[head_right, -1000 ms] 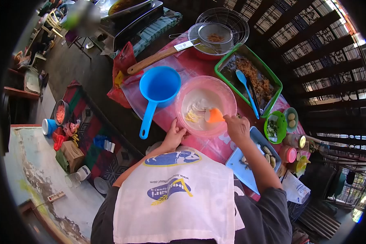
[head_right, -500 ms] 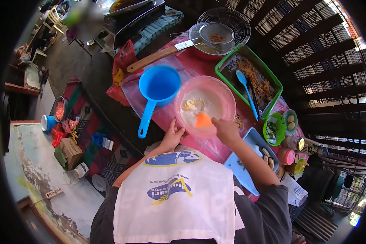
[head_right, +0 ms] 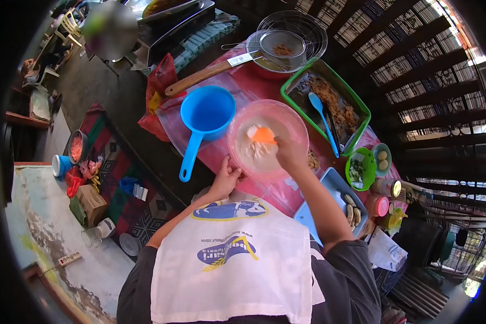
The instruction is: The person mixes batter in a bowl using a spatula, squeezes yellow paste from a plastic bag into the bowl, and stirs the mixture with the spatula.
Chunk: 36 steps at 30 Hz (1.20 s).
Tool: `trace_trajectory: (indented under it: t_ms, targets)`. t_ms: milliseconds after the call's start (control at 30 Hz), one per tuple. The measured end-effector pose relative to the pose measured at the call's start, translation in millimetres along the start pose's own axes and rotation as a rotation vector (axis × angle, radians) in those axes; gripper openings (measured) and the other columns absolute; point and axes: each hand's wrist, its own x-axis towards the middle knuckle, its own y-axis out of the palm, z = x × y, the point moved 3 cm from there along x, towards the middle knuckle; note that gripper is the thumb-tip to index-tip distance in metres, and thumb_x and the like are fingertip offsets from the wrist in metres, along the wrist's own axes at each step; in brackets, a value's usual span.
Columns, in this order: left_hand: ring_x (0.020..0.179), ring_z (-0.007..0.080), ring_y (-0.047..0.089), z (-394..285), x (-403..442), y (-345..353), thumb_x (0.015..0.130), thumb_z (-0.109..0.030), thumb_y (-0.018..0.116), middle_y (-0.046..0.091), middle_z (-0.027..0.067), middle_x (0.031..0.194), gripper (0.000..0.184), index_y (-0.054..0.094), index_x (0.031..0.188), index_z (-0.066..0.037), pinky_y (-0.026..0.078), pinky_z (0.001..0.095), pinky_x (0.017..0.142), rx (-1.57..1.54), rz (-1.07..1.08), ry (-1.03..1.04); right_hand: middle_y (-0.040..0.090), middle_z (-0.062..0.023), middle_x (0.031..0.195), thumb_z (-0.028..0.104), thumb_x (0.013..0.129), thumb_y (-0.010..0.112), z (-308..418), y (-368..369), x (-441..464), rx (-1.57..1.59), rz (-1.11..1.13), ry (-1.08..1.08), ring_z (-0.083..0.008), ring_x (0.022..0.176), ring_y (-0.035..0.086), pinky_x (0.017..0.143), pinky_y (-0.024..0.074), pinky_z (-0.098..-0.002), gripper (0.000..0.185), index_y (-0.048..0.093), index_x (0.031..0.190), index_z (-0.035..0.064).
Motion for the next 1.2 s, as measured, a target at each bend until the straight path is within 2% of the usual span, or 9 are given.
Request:
trace_trajectory:
  t_ms: [100,233,367,533,633,800,933,1067,1200]
  targets:
    - [0.080,0.0178,0.057,-4,4,-2,0.086,0.000,0.042,0.051,0.0123,0.092,0.056,0.011,0.131,-0.008,0.049,0.0297,0.070,0.000,0.018,0.020,0.061,-0.0152,0.077,0.006,0.071,0.044,5,17,-24,-0.178,0.177,-0.093,-0.0334,0.077,0.059,0.070,0.0444,-0.0429,0.028,0.061,0.093,0.0090]
    - [0.079,0.0177,0.057,-2,2,-3,0.086,0.000,0.043,0.052,0.0125,0.091,0.056,0.010,0.131,-0.008,0.049,0.0294,0.069,-0.034,0.025,0.009,0.062,-0.0141,0.083,0.010,0.073,0.044,-3,-23,-34,-0.257,0.382,0.105,-0.0322,0.081,0.059,0.070,0.0467,-0.0416,0.030,0.062,0.098,0.0139]
    - [0.079,0.0175,0.057,2,4,-2,0.086,0.000,0.043,0.052,0.0123,0.091,0.057,0.010,0.132,-0.008,0.049,0.0289,0.068,-0.038,0.019,0.007,0.062,-0.0144,0.082,0.011,0.074,0.045,-9,-6,0,-0.175,0.106,0.130,-0.0322,0.078,0.060,0.067,0.0477,-0.0423,0.029,0.062,0.097,0.0145]
    - [0.077,0.0173,0.057,-2,2,-3,0.086,0.000,0.044,0.052,0.0121,0.090,0.057,0.010,0.131,-0.008,0.049,0.0290,0.068,-0.033,0.020,-0.002,0.061,-0.0180,0.079,0.014,0.077,0.046,1,0,-42,-0.269,0.225,0.114,-0.0359,0.075,0.059,0.067,0.0473,-0.0438,0.026,0.062,0.097,0.0168]
    - [0.077,0.0170,0.057,-5,1,-2,0.086,0.000,0.044,0.052,0.0119,0.090,0.058,0.010,0.131,-0.008,0.049,0.0292,0.068,-0.038,0.016,-0.008,0.061,-0.0177,0.076,0.015,0.077,0.047,-18,-23,-24,-0.276,0.210,0.146,-0.0350,0.072,0.060,0.067,0.0472,-0.0438,0.025,0.063,0.096,0.0163]
    - [0.079,0.0167,0.057,-5,2,-4,0.086,-0.001,0.044,0.052,0.0109,0.090,0.058,0.009,0.132,-0.009,0.049,0.0286,0.069,-0.020,0.025,-0.005,0.061,-0.0160,0.074,0.015,0.076,0.049,-14,33,-19,-0.278,0.046,0.019,-0.0323,0.070,0.060,0.068,0.0468,-0.0426,0.027,0.062,0.099,0.0184]
    - [0.079,0.0156,0.056,-5,1,-5,0.086,-0.004,0.045,0.053,0.0091,0.089,0.057,0.011,0.132,-0.010,0.047,0.0271,0.068,0.036,0.028,-0.014,0.062,-0.0156,0.085,0.010,0.074,0.045,-5,-11,-37,-0.283,0.334,0.173,-0.0325,0.078,0.060,0.066,0.0482,-0.0414,0.030,0.061,0.098,0.0184]
    - [0.075,0.0131,0.054,-9,-1,-5,0.086,-0.004,0.046,0.054,0.0084,0.090,0.058,0.011,0.132,-0.010,0.046,0.0248,0.066,0.114,0.029,-0.019,0.062,-0.0167,0.082,0.009,0.073,0.045,-10,-1,-2,-0.126,0.068,0.192,-0.0339,0.077,0.060,0.068,0.0470,-0.0423,0.028,0.061,0.096,0.0139]
    - [0.073,0.0119,0.053,-3,3,-8,0.085,-0.001,0.046,0.054,0.0075,0.088,0.064,0.007,0.134,-0.016,0.045,0.0241,0.064,0.118,0.018,-0.009,0.062,-0.0152,0.082,0.014,0.076,0.048,14,11,-37,-0.238,0.209,0.128,-0.0306,0.078,0.060,0.071,0.0469,-0.0397,0.026,0.062,0.098,0.0162]
